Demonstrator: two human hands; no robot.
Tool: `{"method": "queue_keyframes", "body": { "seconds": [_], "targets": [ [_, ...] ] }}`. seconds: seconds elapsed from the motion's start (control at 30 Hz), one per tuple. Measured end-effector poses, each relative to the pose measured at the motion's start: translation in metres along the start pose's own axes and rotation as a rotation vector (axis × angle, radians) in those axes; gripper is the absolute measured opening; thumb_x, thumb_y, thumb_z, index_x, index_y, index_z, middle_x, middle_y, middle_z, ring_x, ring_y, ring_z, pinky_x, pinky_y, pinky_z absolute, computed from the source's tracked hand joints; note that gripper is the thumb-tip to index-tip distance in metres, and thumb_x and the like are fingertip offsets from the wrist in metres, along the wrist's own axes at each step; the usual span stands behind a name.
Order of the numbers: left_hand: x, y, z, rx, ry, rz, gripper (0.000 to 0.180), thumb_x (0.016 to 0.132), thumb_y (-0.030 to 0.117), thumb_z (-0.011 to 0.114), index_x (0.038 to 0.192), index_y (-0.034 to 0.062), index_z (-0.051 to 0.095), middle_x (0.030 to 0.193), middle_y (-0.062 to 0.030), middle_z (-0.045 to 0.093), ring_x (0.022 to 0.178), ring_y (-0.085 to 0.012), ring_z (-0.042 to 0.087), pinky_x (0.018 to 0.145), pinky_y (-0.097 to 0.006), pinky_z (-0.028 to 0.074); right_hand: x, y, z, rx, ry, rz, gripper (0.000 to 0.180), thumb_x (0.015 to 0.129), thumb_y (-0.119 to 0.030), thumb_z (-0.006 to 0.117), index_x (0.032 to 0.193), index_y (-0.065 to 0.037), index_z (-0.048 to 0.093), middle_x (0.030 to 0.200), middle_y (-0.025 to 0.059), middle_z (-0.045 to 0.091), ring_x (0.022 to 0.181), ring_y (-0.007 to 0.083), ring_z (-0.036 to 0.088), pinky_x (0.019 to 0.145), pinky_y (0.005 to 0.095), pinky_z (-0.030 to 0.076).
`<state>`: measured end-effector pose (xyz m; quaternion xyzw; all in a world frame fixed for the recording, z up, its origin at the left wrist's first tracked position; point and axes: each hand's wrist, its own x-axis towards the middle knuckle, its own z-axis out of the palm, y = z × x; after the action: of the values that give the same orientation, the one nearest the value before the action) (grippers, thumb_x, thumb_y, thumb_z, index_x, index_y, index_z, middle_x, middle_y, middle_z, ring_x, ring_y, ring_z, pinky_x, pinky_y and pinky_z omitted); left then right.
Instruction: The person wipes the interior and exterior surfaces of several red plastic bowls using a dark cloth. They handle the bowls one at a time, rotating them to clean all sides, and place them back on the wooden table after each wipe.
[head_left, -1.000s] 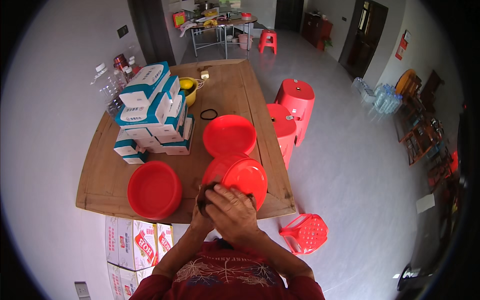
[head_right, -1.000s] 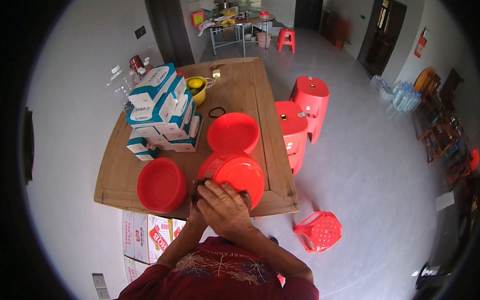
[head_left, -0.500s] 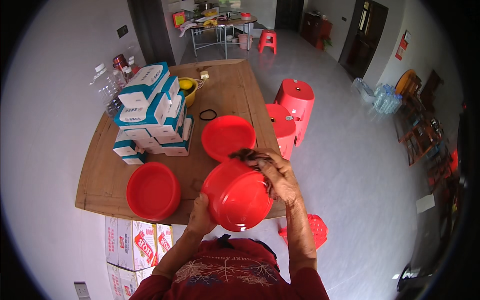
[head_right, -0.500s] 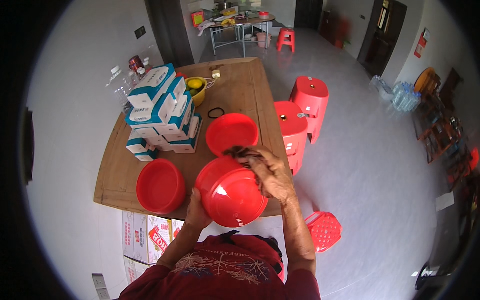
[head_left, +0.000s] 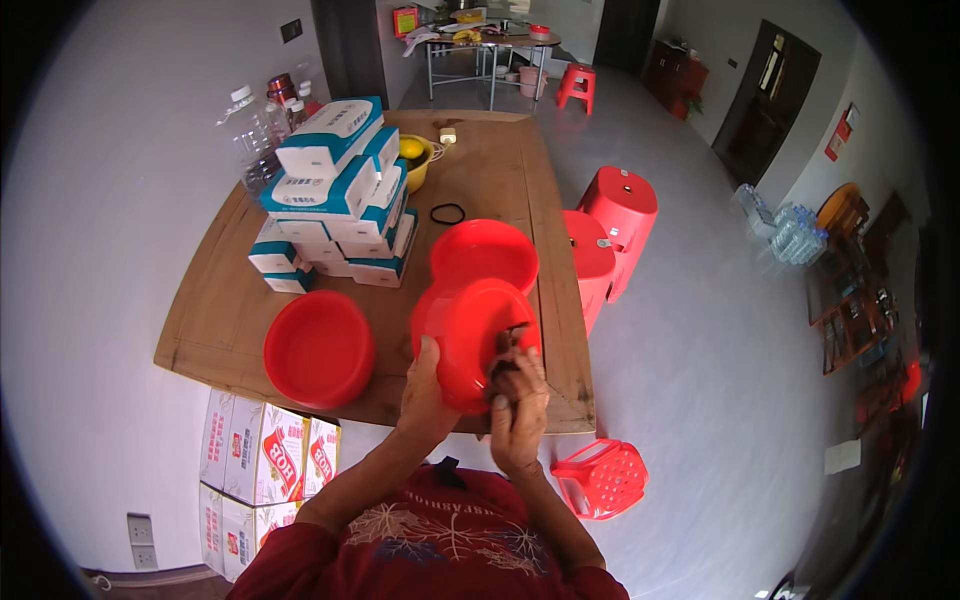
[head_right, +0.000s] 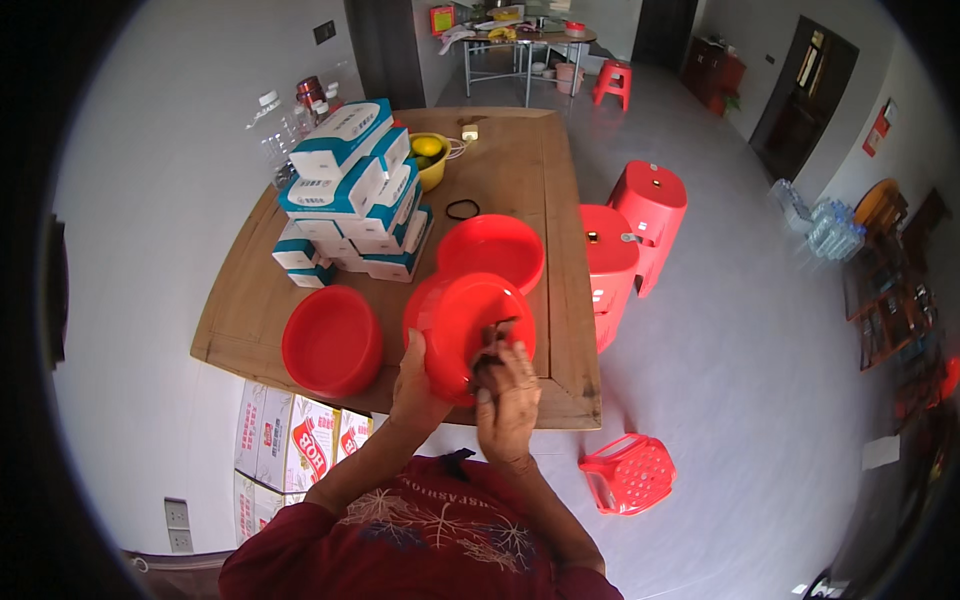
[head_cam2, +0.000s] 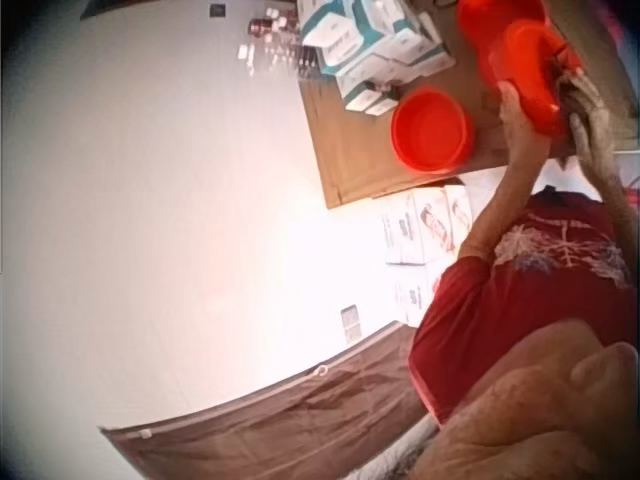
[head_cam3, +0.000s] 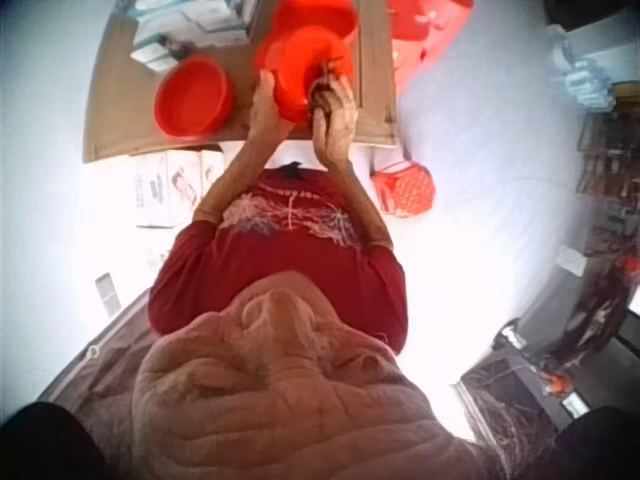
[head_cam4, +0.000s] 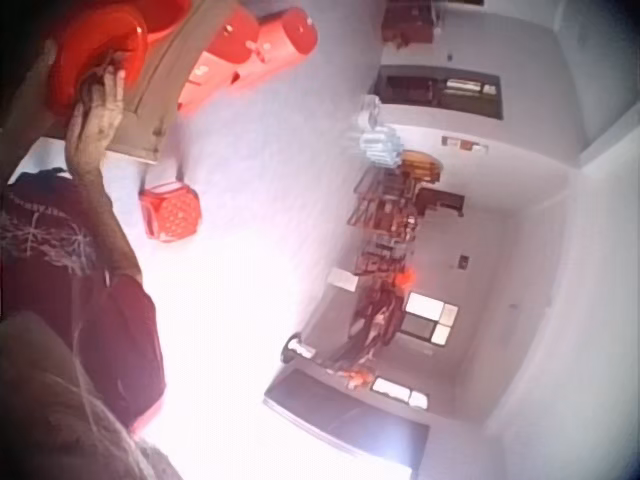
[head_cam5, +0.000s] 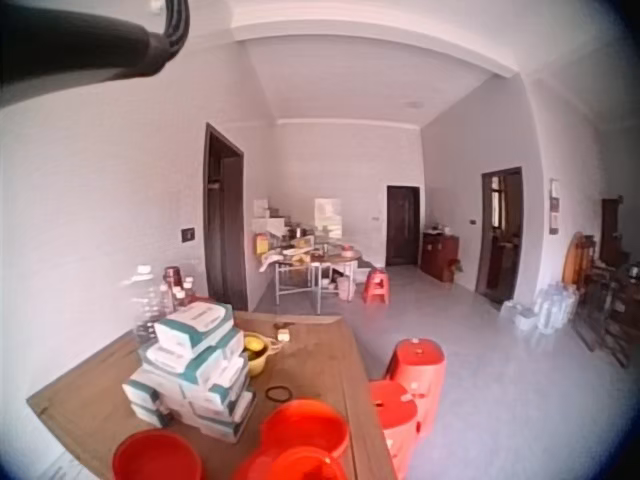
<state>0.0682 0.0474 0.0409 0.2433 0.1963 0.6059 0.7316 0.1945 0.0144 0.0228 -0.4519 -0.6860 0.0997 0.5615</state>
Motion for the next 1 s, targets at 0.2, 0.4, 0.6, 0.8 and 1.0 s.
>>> {"method": "queue_keyframes", "body": {
  "seconds": [0.2,0.4,0.6,0.8,1.0],
  "targets": [
    [-0.02,-0.017,-0.003,0.383,0.083,0.094,0.056,0.1,0.048,0.025,0.119,0.0038,0.054,0.106,-0.0073,0.061,0.093,-0.0131,0.06,0.077,-0.027,0.05,0.031,-0.035,-0.003,-0.193,-0.035,-0.344,0.028,0.078,-0.006,0.061,0.105,0.001,0.058,0.124,0.0172,0.055,0.118,0.037,0.051,0.094,0.0454,0.04],
    [-0.026,0.012,0.027,0.093,0.097,0.148,0.054,0.101,0.046,0.021,0.131,0.0075,0.044,0.112,-0.0089,0.059,0.1,-0.0139,0.058,0.086,-0.029,0.047,0.053,-0.058,-0.004,-0.351,-0.205,-0.46,0.023,0.08,-0.013,0.057,0.101,-0.005,0.062,0.124,0.0109,0.056,0.12,0.0288,0.05,0.098,0.044,0.037],
    [-0.042,0.05,0.01,0.039,0.062,0.092,0.034,0.1,0.028,0.042,0.123,0.0052,0.049,0.109,-0.0058,0.06,0.094,-0.012,0.058,0.079,-0.027,0.049,0.012,-0.044,0.008,-0.314,-0.149,-0.6,0.012,0.075,-0.009,0.066,0.086,-0.012,0.069,0.124,0.0073,0.053,0.116,0.0307,0.042,0.094,0.039,0.037],
    [-0.065,0.077,-0.001,0.397,0.177,0.26,0.024,0.098,0.021,0.047,0.11,0.0032,0.056,0.095,-0.0003,0.06,0.081,-0.0059,0.055,0.068,-0.022,0.046,-0.01,-0.009,0.014,-0.173,-0.183,-0.431,0.025,0.067,0.003,0.06,0.091,-0.003,0.064,0.119,0.0181,0.049,0.109,0.0352,0.044,0.09,0.0433,0.039],
    [-0.075,0.127,-0.016,1.704,0.152,0.694,0.031,0.082,0.013,0.066,0.11,0.0011,0.058,0.104,-0.0167,0.063,0.093,-0.0319,0.062,0.076,-0.038,0.05,-0.014,0.037,0.009,-0.248,-0.199,-0.169,0.04,0.061,0.01,0.047,0.099,0.005,0.058,0.118,0.0165,0.051,0.105,0.0347,0.046,0.089,0.0439,0.041]
  ]
}}
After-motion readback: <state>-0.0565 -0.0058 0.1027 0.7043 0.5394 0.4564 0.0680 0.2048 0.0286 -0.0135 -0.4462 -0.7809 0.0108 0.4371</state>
